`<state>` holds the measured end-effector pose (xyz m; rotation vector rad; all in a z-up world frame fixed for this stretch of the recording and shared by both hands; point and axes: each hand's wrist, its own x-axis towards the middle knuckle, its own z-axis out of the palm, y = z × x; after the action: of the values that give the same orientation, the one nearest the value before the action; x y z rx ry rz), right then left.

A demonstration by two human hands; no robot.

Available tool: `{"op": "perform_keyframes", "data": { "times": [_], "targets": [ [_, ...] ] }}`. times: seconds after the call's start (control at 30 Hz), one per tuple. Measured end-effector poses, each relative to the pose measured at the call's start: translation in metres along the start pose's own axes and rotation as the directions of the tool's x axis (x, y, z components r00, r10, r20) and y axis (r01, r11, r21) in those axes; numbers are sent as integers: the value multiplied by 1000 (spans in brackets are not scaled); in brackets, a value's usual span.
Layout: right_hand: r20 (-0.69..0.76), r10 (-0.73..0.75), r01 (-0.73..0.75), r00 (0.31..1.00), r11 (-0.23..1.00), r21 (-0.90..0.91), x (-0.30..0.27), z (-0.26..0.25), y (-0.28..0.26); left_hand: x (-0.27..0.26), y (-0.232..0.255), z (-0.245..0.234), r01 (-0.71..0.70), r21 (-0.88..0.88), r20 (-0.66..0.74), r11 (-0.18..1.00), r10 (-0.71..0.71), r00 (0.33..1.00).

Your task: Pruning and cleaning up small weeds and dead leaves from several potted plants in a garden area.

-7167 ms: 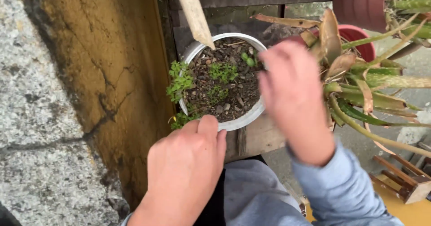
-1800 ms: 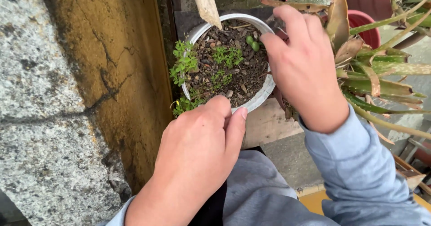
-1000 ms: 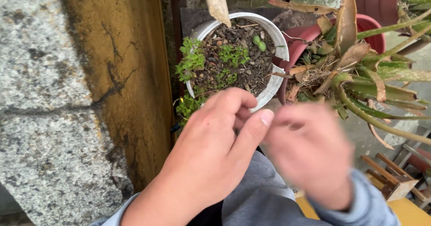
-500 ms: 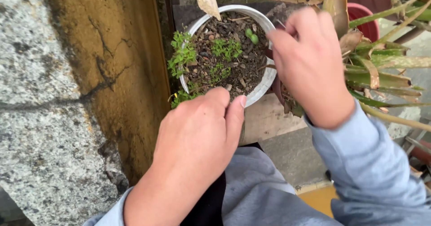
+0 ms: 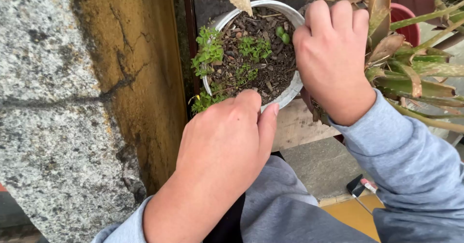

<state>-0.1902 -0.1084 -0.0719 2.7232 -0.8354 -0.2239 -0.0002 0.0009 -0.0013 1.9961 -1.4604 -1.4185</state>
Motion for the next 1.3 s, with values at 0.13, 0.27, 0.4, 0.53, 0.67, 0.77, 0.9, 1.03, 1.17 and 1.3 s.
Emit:
{"op": "perform_keyframes", "data": {
  "times": [0.13, 0.27, 0.4, 0.53, 0.67, 0.77, 0.9, 1.03, 1.17, 1.3],
  "targets": [
    [27, 1, 0, 1000, 1000, -15, -1, 6, -2, 0, 0, 1, -24, 12, -50, 1000, 25, 998],
    [-35, 13, -11, 999, 998, 61, -7, 6, -8, -1, -1, 2, -19, 9, -48, 1000, 19, 999],
    [-33, 25, -23, 999, 997, 70, -8, 7, -9, 0, -2, 3, -31, -21, -55, 999, 30, 998],
    [0, 3, -3, 1000, 999, 52, -10, 3, -8, 0, -3, 4, -62, -16, -85, 998, 60, 995],
    [7, 5, -5, 1000, 998, 64, -10, 2, -9, -1, -3, 2, -39, -28, -89, 999, 36, 995],
    [48, -1, -1, 999, 998, 55, -17, 4, -7, 0, -3, 1, -36, -35, -88, 999, 33, 996],
    [35, -35, 33, 999, 998, 58, -13, -15, -10, 1, -4, 1, -15, -49, -76, 999, 11, 997],
    [65, 22, -41, 998, 951, 307, -27, -49, 5, -1, -5, 1, -41, -51, -110, 998, 35, 993],
    [72, 394, -363, 916, 740, 566, -62, -82, 4, -2, 1, -6, -54, -260, -114, 964, 25, 993],
    [136, 428, -381, 893, 561, 734, -60, -106, -38, -3, 7, -9, 140, -700, 102, 700, -95, 990]
  ]
}}
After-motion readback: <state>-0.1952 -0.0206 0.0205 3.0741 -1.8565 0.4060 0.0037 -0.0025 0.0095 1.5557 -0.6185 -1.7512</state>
